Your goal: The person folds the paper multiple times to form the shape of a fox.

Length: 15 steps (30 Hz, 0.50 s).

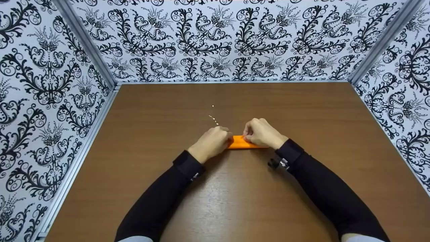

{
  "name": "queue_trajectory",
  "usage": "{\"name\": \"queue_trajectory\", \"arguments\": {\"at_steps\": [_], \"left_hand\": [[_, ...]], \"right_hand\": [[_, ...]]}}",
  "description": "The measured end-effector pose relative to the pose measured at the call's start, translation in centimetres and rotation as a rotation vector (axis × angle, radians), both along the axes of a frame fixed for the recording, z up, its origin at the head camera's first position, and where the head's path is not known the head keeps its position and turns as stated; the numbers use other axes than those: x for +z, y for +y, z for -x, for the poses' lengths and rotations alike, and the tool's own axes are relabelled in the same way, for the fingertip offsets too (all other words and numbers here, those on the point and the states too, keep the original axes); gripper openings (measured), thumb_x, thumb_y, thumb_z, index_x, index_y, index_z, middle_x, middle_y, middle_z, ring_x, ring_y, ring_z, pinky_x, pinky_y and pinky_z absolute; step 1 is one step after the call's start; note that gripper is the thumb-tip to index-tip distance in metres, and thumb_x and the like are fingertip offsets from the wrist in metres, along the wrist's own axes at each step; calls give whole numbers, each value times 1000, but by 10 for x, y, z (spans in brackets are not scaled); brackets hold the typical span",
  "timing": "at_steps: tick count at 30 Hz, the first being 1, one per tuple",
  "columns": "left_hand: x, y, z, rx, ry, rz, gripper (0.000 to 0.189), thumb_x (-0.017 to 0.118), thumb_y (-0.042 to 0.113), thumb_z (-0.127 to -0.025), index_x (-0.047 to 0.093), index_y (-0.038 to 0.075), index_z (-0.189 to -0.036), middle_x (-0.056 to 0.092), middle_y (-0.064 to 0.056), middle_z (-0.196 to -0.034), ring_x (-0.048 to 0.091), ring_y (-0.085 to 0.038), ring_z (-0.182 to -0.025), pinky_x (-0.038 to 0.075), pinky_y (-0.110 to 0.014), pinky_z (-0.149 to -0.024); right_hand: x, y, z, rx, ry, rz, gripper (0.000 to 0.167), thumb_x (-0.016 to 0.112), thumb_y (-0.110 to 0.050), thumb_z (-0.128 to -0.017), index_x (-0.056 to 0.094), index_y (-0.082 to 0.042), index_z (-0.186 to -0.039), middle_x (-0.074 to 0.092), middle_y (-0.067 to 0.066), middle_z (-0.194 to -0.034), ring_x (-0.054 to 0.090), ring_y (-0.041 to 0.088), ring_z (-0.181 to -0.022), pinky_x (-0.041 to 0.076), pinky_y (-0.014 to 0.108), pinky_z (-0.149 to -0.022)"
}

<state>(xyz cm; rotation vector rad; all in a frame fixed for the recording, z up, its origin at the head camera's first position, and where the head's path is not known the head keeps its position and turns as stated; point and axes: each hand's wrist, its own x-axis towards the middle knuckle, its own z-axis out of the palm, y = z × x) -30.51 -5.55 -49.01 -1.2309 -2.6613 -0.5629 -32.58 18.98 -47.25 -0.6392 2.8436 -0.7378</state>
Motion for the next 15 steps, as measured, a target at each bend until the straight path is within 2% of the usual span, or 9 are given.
{"name": "queue_trajectory", "arguments": {"at_steps": [10, 15], "left_hand": [[0, 0, 1, 3, -12, 12, 11, 79, -3, -105, 88, 1, -101, 85, -15, -102, 83, -34, -95, 71, -48, -88], [0, 0, 0, -1, 13, 19, 12, 79, -3, -105, 87, 2, -98, 83, -15, -97, 81, -33, -93, 71, -47, -86]], "right_hand": [[0, 0, -2, -14, -11, 8, 5, 87, -12, -105, 89, -8, -104, 87, 10, -98, 75, 26, -91, 61, 39, -88], [-1, 0, -3, -10, -14, 10, 6, 86, -11, -106, 87, -5, -106, 87, 12, -100, 77, 26, -90, 64, 40, -88]]}}
